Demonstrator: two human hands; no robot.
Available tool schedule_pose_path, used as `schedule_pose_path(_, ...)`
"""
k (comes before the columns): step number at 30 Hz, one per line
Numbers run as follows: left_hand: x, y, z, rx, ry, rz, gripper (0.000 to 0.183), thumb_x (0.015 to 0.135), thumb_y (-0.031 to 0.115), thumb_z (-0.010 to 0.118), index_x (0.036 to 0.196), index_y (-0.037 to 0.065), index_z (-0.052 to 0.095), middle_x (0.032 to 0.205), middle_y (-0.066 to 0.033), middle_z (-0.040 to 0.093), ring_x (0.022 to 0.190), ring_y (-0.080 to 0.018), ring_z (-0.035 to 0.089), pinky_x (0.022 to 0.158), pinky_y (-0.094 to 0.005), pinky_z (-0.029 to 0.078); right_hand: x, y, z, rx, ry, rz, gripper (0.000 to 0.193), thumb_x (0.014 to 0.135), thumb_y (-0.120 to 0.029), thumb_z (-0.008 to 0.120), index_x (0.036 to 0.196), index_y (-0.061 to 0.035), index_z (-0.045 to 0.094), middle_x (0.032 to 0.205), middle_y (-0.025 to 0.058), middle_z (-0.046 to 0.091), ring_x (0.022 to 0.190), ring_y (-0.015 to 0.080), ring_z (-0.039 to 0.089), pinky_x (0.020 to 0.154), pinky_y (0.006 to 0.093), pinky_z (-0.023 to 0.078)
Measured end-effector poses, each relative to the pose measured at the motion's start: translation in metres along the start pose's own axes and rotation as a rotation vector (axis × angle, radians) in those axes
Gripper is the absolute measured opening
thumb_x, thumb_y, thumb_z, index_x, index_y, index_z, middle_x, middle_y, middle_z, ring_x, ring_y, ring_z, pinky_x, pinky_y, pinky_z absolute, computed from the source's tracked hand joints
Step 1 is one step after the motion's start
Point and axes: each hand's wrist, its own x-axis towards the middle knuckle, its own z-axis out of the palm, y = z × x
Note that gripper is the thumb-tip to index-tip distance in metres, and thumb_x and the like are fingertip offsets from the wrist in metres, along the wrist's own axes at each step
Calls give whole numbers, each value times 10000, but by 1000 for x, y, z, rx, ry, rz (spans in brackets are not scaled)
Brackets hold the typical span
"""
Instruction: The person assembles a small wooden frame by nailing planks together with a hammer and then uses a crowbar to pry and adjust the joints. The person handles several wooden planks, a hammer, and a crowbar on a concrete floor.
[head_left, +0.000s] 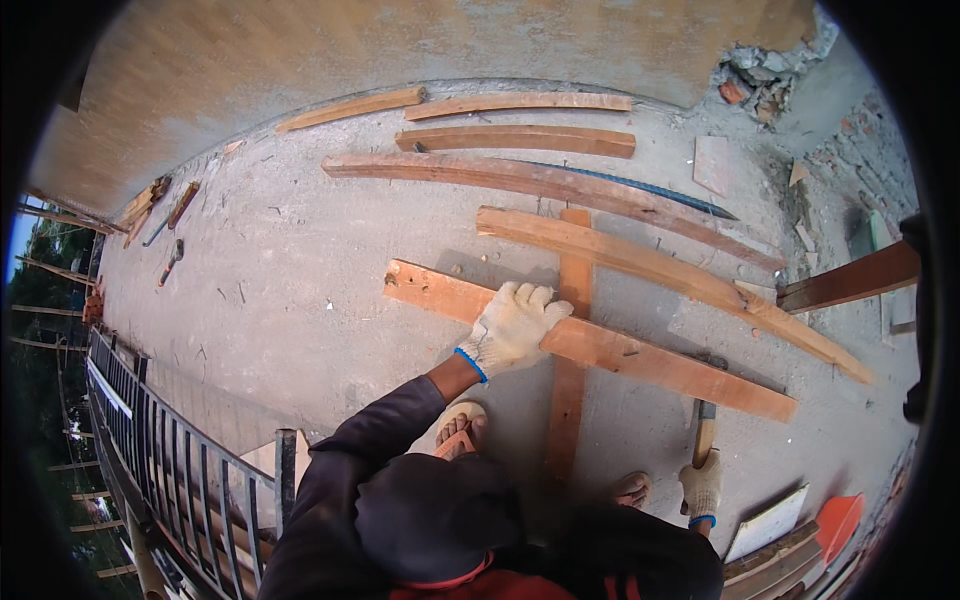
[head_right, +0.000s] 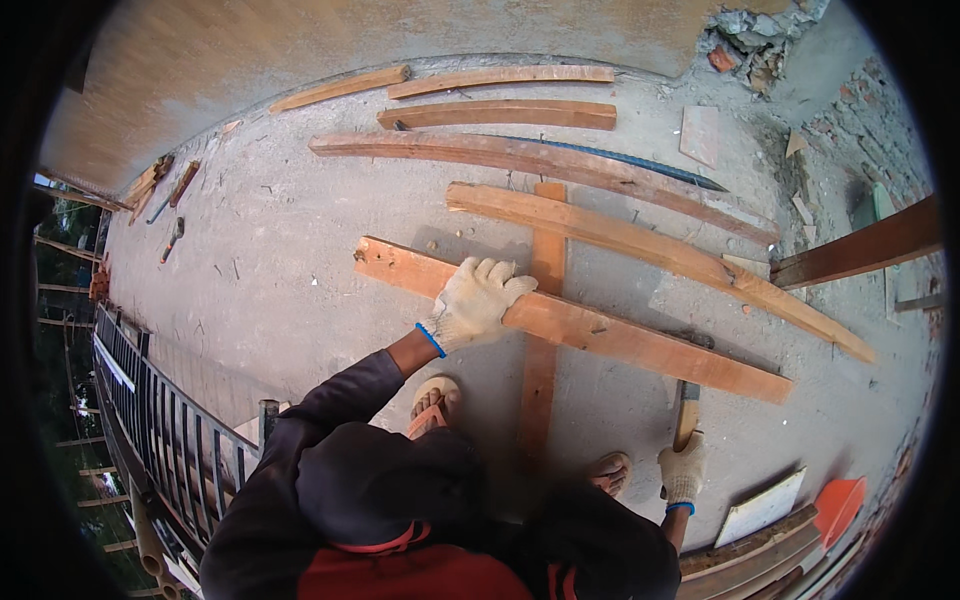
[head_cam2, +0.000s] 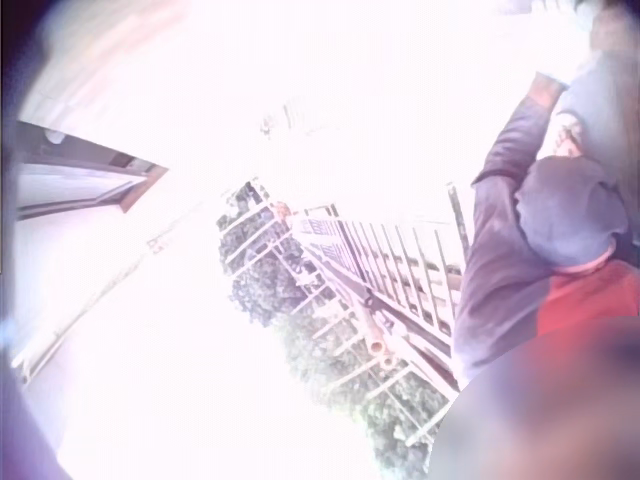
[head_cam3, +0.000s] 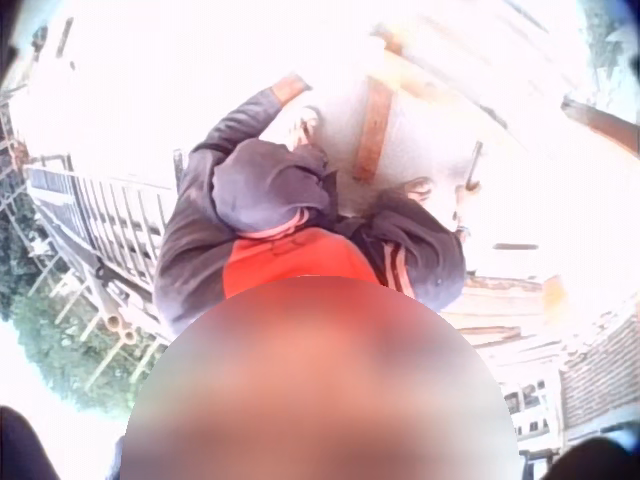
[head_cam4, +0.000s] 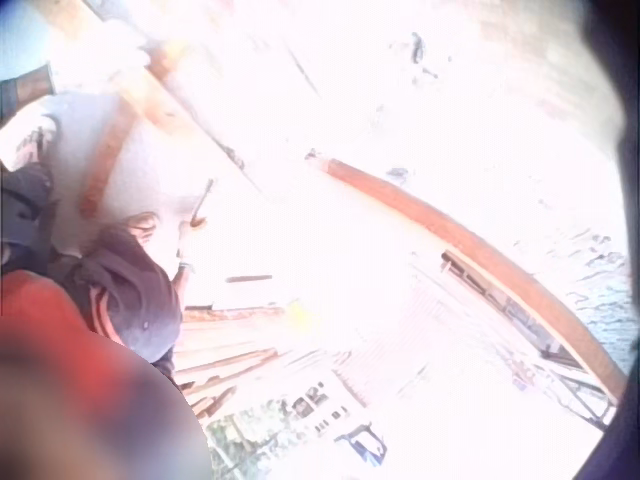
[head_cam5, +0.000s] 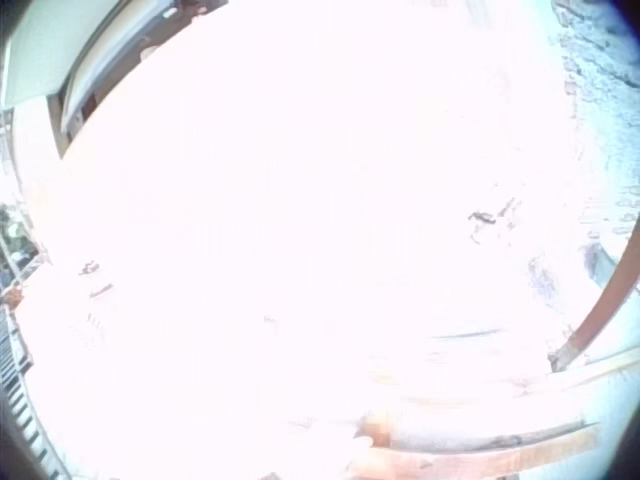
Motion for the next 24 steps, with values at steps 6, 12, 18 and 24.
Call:
schedule_pose_path(6, 7, 13, 0, -76, -190, 59, 599, 712, 406, 762, 1251, 203, 600, 1196, -103, 600, 1130, -265, 568, 946, -397, 407, -26, 57, -5, 40, -207, -4, 348, 734, -168, 694, 1012, -2, 567, 888, 221, 669, 796, 369, 678, 697, 452, 521)
schedule_pose_path(12, 4, 14, -4, -76, -159, 17, 699, 690, 460, 782, 1303, 200, 570, 1236, -125, 582, 1158, -286, 544, 964, -405, 391, -22, 35, 35, 1333, -570, 178, 361, 898, -128, 607, 1241, -32, 549, 835, 64, 634, 726, 197, 628, 649, 320, 542)
schedule_pose_path(18, 0, 8, 19, -103, -159, -186, 753, 676, 479, 790, 1333, 195, 556, 1245, -123, 578, 1167, -295, 536, 994, -416, 393, -15, 10, 42, 1699, -627, 210, 359, 890, -121, 620, 1222, -21, 526, 793, 64, 597, 667, 178, 610, 576, 319, 529)
schedule_pose_path(24, -3, -3, 39, -117, -122, -92, 744, 701, 454, 789, 1339, 161, 543, 1249, -135, 571, 1186, -304, 526, 1025, -409, 391, -53, 24, 26, 1060, -332, 223, 336, 811, -36, 583, 1143, -43, 533, 726, 62, 591, 511, 143, 518, 463, 294, 455)
